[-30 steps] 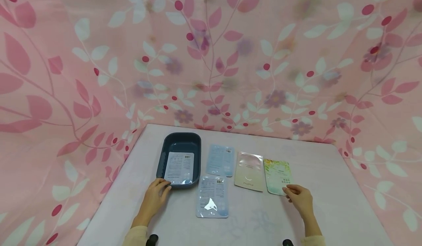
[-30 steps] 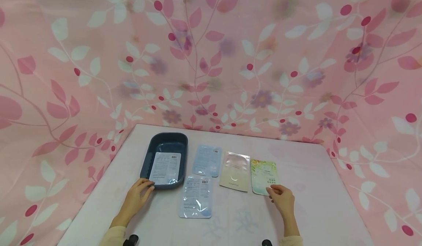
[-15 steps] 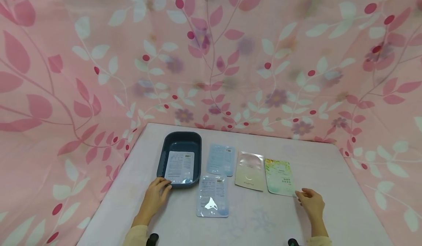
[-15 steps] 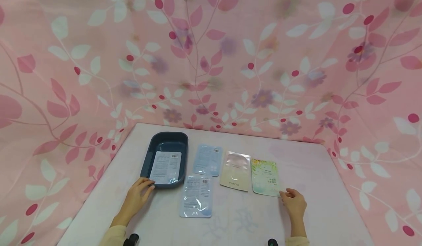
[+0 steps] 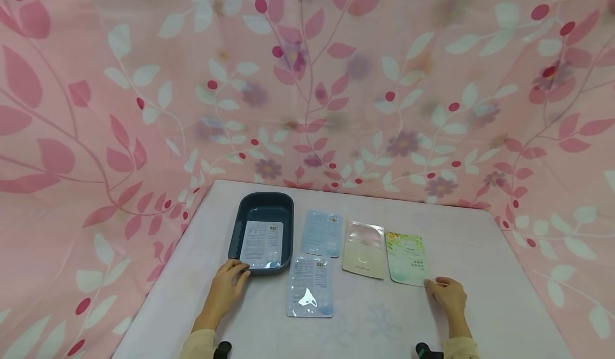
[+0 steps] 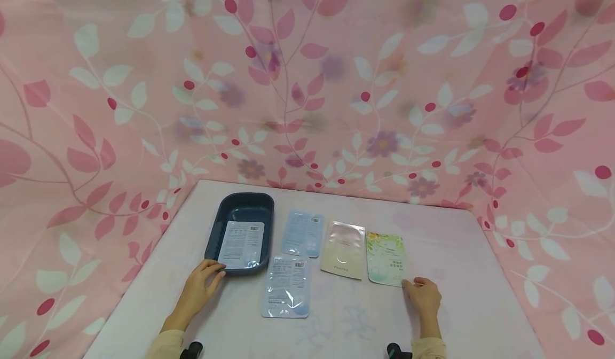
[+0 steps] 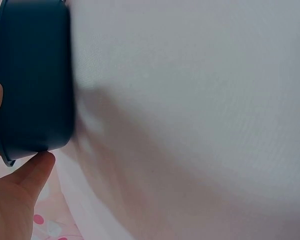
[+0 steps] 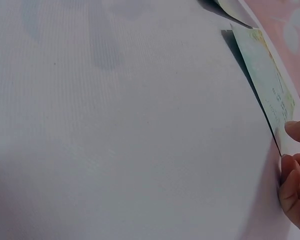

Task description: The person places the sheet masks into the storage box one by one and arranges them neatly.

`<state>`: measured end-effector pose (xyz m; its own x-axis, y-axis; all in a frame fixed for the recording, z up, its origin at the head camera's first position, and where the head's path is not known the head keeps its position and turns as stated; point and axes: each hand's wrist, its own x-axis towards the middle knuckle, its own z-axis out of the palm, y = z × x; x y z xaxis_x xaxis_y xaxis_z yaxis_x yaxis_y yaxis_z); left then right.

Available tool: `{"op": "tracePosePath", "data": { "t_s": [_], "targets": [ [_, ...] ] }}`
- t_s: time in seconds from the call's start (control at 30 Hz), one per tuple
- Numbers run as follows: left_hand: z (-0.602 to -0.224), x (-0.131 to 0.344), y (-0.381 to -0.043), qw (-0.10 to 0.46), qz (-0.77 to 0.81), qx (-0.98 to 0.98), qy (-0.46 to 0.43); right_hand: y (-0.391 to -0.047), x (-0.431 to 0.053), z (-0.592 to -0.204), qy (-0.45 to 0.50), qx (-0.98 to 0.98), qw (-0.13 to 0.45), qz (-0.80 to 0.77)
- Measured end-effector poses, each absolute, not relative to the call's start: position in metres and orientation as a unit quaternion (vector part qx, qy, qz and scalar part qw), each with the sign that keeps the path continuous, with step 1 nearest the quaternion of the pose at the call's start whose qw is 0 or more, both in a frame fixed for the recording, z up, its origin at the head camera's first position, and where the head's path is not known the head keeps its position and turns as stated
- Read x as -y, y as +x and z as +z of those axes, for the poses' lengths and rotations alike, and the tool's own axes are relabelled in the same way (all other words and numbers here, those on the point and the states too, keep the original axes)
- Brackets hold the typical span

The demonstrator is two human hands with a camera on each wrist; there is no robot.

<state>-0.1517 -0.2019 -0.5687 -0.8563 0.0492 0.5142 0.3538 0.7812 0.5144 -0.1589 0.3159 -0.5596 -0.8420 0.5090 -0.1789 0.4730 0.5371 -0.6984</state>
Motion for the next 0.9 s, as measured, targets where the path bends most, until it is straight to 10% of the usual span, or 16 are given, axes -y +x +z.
{"op": "tracePosePath", "data": {
  "t_s": [0.9],
  "targets": [
    [-0.569, 0.201, -0.152, 0.242, -0.311, 0.913, -0.106, -0.172, -0.296, -0.567, -0.322, 0.884, 0.034, 0.337]
  ]
}}
